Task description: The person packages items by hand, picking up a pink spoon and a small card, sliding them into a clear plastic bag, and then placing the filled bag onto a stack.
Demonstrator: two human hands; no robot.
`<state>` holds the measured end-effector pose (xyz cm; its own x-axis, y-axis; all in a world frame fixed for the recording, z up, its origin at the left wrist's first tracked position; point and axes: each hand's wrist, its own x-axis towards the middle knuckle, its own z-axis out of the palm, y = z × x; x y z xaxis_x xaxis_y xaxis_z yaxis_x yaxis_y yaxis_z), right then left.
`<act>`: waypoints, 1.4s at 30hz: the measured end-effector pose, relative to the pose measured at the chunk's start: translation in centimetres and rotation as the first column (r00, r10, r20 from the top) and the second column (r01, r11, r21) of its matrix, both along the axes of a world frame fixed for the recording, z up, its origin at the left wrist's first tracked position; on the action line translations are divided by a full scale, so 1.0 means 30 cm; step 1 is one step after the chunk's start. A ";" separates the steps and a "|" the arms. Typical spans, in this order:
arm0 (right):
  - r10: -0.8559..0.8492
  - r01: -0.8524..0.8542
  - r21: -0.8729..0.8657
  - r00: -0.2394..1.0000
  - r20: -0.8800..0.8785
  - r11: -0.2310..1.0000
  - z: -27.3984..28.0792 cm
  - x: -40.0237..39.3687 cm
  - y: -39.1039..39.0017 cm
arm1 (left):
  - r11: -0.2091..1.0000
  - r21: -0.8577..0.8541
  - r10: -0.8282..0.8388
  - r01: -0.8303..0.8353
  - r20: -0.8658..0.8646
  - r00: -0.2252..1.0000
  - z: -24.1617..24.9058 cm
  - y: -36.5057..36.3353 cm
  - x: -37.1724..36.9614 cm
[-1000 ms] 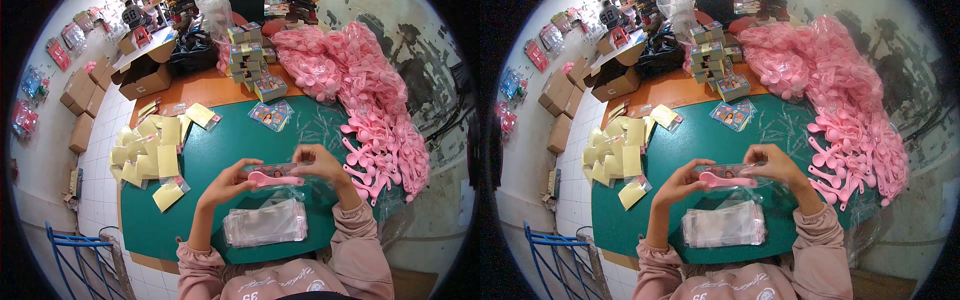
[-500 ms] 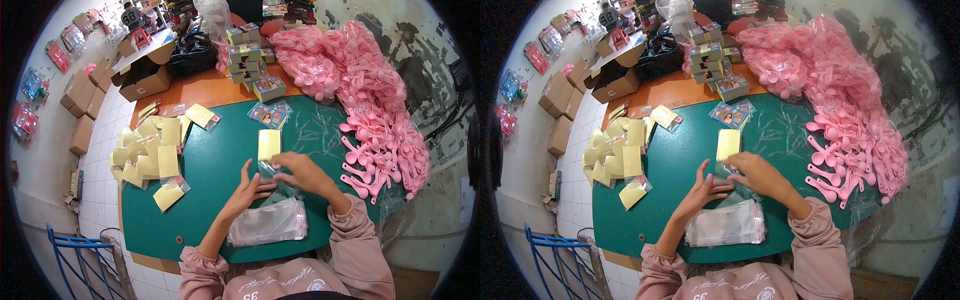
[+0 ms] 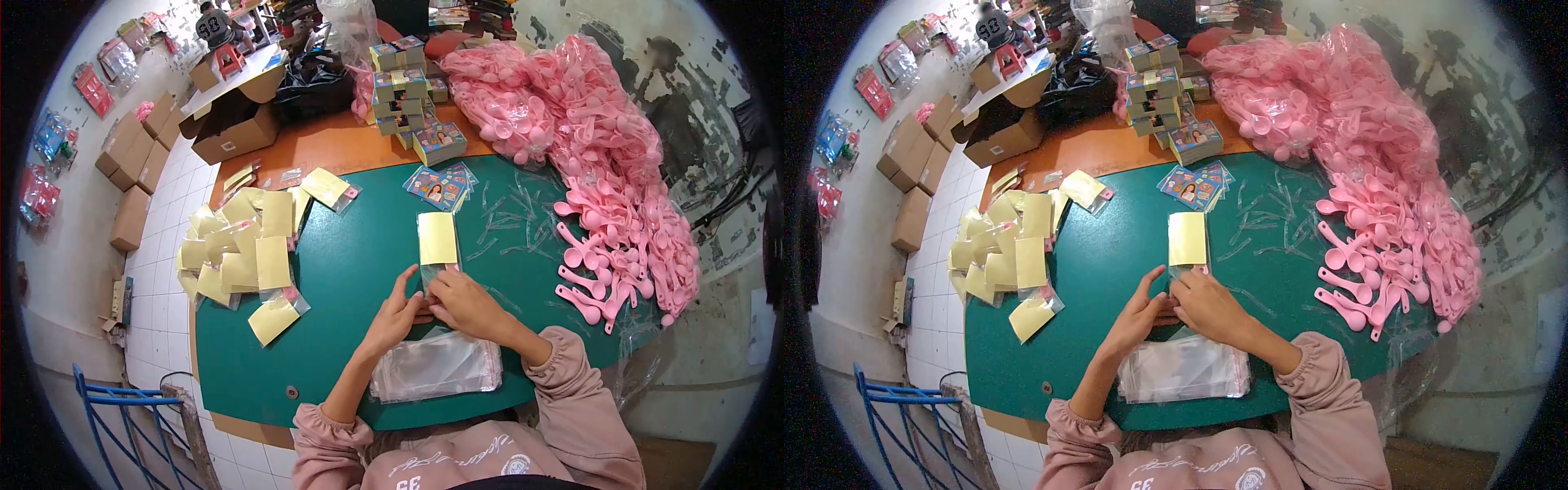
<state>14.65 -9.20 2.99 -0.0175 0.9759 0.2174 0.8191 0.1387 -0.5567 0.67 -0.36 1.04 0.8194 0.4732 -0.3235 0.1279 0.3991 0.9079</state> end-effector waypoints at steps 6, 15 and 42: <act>0.119 -0.119 0.087 0.993 -0.002 0.989 0.029 0.000 -0.011 | 0.998 0.052 0.039 -0.041 0.035 0.999 -0.024 0.002 0.003; -0.167 0.095 -0.179 0.879 -0.446 0.979 0.198 0.578 -0.025 | 0.999 -0.026 0.030 -0.029 0.037 0.999 0.046 0.011 0.005; -0.260 0.235 -0.125 0.735 -0.626 0.964 -0.036 0.107 -0.031 | 0.820 0.564 0.120 -0.092 -0.013 0.993 0.047 0.007 0.009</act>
